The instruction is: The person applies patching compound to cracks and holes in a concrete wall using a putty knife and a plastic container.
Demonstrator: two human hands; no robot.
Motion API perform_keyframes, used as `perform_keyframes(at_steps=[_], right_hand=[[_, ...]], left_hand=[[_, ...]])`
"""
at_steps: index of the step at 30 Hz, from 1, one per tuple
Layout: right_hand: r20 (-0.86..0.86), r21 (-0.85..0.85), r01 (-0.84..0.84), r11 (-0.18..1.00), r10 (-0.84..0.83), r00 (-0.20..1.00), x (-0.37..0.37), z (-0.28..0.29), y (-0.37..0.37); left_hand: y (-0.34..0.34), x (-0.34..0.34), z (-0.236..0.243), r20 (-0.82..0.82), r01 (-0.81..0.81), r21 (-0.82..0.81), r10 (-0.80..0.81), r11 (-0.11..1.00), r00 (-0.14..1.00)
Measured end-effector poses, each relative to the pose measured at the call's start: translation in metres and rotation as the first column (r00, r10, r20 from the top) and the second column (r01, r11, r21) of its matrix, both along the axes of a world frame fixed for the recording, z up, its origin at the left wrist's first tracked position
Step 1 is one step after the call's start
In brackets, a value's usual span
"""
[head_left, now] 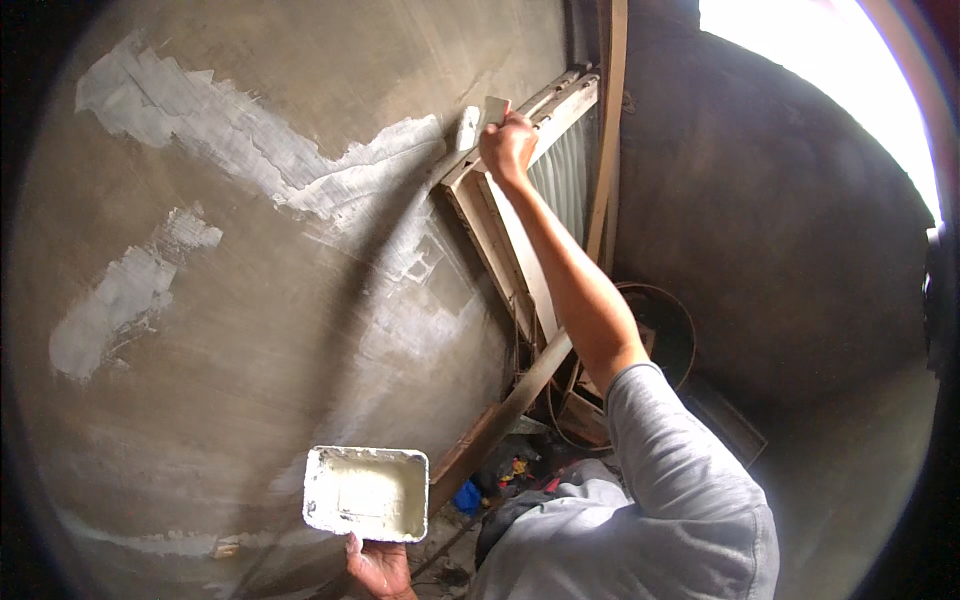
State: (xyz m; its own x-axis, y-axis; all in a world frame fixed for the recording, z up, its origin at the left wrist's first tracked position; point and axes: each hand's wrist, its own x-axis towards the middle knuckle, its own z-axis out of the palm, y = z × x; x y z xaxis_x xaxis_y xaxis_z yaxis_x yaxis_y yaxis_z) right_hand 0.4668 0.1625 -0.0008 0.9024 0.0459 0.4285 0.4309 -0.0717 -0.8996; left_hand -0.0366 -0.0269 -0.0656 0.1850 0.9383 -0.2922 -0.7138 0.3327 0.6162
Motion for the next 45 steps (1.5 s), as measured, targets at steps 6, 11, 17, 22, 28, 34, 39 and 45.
perform_keyframes(at_steps=[6, 11, 17, 22, 28, 34, 39, 45], right_hand=[[-0.139, -0.023, -0.086, 0.996, 0.082, 0.987, 0.018, -0.011, 0.021], [0.146, 0.012, -0.171, 0.985, 0.168, 0.975, -0.034, -0.025, 0.018], [0.156, 0.245, -0.152, 0.958, 0.116, 0.981, -0.020, -0.030, 0.010], [-0.050, 0.073, -0.036, 0.997, 0.040, 0.998, -0.004, -0.014, 0.022], [0.335, 0.093, -0.182, 0.979, 0.142, 0.932, -0.081, -0.018, 0.032], [0.273, 0.067, -0.600, 0.797, 0.564, 0.779, -0.192, -0.007, -0.001], [-0.171, 0.180, -0.816, 0.550, 0.834, 0.525, -0.230, -0.037, -0.080], [-0.464, 0.348, -0.786, 0.511, 0.822, 0.329, -0.269, -0.062, -0.159]], left_hand=[[0.004, -0.011, -0.006, 0.382, 0.174, 0.027, -0.171, 0.984, 0.908], [0.008, -0.016, -0.012, 0.337, 0.149, -0.039, -0.128, 0.988, 0.933], [0.004, -0.010, -0.005, 0.387, 0.143, -0.035, -0.119, 0.989, 0.914], [0.006, -0.017, -0.016, 0.367, 0.098, -0.055, -0.071, 0.994, 0.928], [0.008, -0.009, -0.016, 0.354, 0.124, -0.048, -0.100, 0.991, 0.930], [-0.002, -0.009, -0.017, 0.083, -0.016, -0.028, 0.018, 0.999, 0.996], [-0.001, -0.016, -0.001, 0.153, 0.014, -0.022, -0.010, 1.000, 0.988], [0.010, -0.042, -0.013, 0.228, 0.030, -0.050, -0.018, 0.998, 0.973]])
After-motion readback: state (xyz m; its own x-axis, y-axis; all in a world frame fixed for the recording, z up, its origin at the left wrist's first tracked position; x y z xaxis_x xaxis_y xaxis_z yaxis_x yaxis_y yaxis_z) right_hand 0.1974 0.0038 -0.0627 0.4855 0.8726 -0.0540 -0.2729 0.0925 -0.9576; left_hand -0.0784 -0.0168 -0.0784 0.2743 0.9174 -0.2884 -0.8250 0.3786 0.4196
